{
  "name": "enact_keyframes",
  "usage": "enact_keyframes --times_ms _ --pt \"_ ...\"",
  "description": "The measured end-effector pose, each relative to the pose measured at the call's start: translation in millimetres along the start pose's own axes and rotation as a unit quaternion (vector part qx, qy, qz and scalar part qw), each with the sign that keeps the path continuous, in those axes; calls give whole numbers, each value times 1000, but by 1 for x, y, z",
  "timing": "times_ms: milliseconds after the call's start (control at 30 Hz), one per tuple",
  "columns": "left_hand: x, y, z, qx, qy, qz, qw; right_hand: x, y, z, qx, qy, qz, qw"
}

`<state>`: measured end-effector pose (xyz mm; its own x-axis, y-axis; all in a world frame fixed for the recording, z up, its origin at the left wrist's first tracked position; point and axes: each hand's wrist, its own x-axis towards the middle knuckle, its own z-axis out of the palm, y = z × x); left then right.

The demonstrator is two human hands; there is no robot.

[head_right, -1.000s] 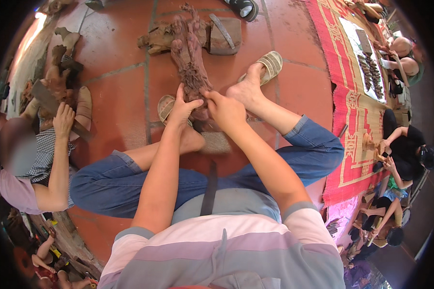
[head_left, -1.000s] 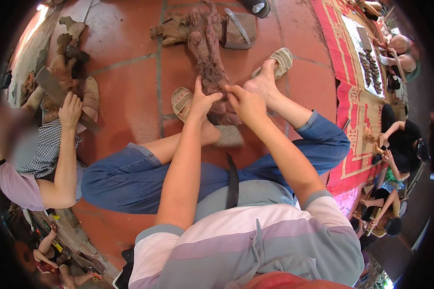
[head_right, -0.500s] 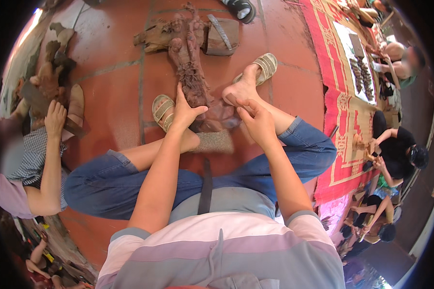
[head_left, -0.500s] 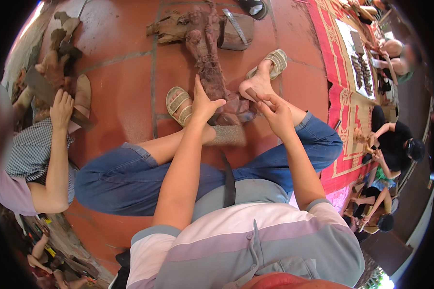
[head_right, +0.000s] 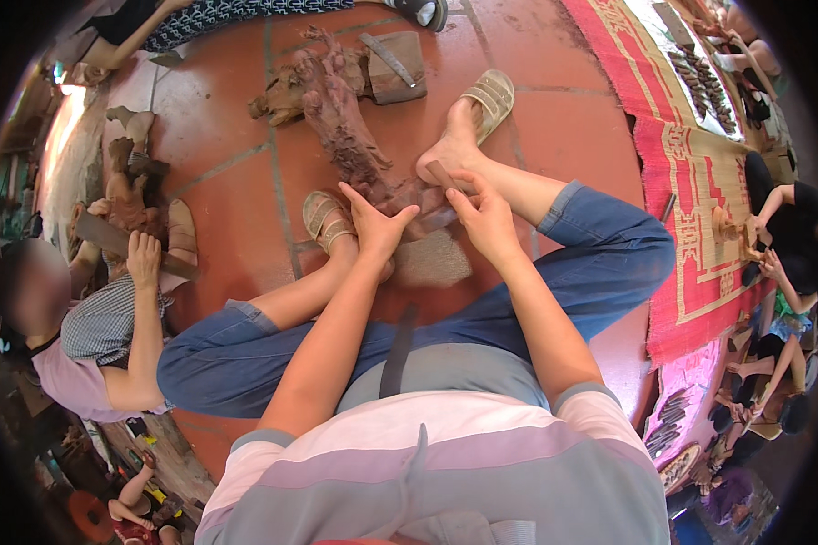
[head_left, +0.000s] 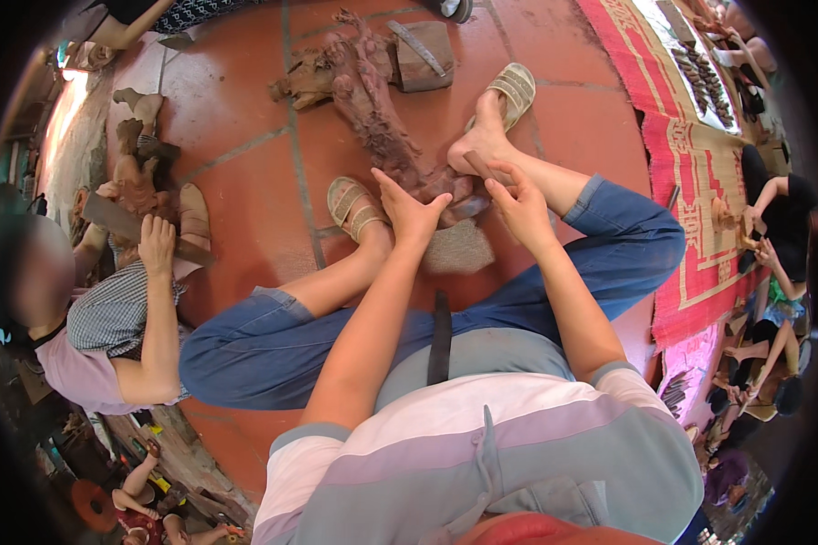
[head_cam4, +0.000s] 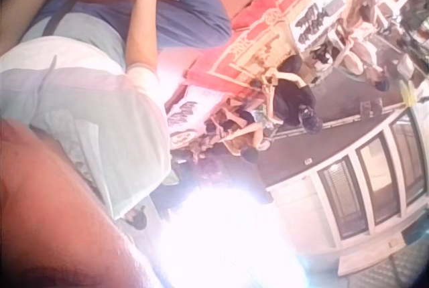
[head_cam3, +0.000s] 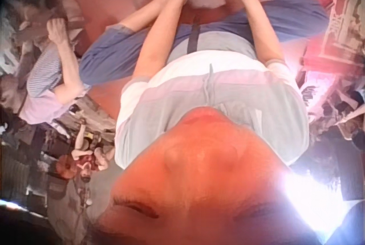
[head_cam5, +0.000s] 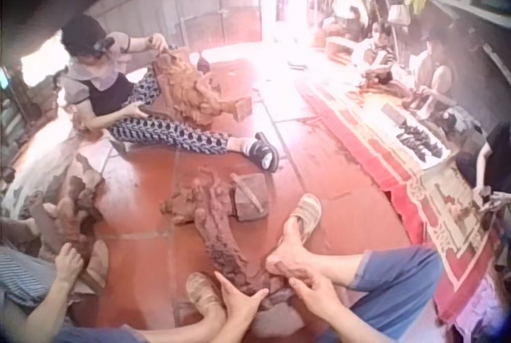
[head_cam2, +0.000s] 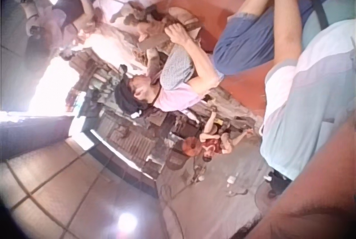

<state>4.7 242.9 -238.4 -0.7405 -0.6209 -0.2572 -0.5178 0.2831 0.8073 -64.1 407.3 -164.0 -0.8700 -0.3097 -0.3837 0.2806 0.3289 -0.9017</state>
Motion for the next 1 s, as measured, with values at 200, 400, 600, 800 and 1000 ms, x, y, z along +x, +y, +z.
enact_keyframes --times_ms 200,400,600,800,1000 --pt "1 -7 3 47 15 -8 999 -2 5 2 21 11 22 999" --pt "8 8 11 -3 28 -79 997 -4 7 2 15 -23 -8 1000" --pt "10 12 6 34 -1 -133 991 0 29 4 -53 -9 -49 997" --pt "4 17 0 -24 -39 -145 988 11 15 5 -21 15 -1 1000" --pt "3 -4 -4 -33 -18 -88 995 48 17 31 -184 -43 -119 975"
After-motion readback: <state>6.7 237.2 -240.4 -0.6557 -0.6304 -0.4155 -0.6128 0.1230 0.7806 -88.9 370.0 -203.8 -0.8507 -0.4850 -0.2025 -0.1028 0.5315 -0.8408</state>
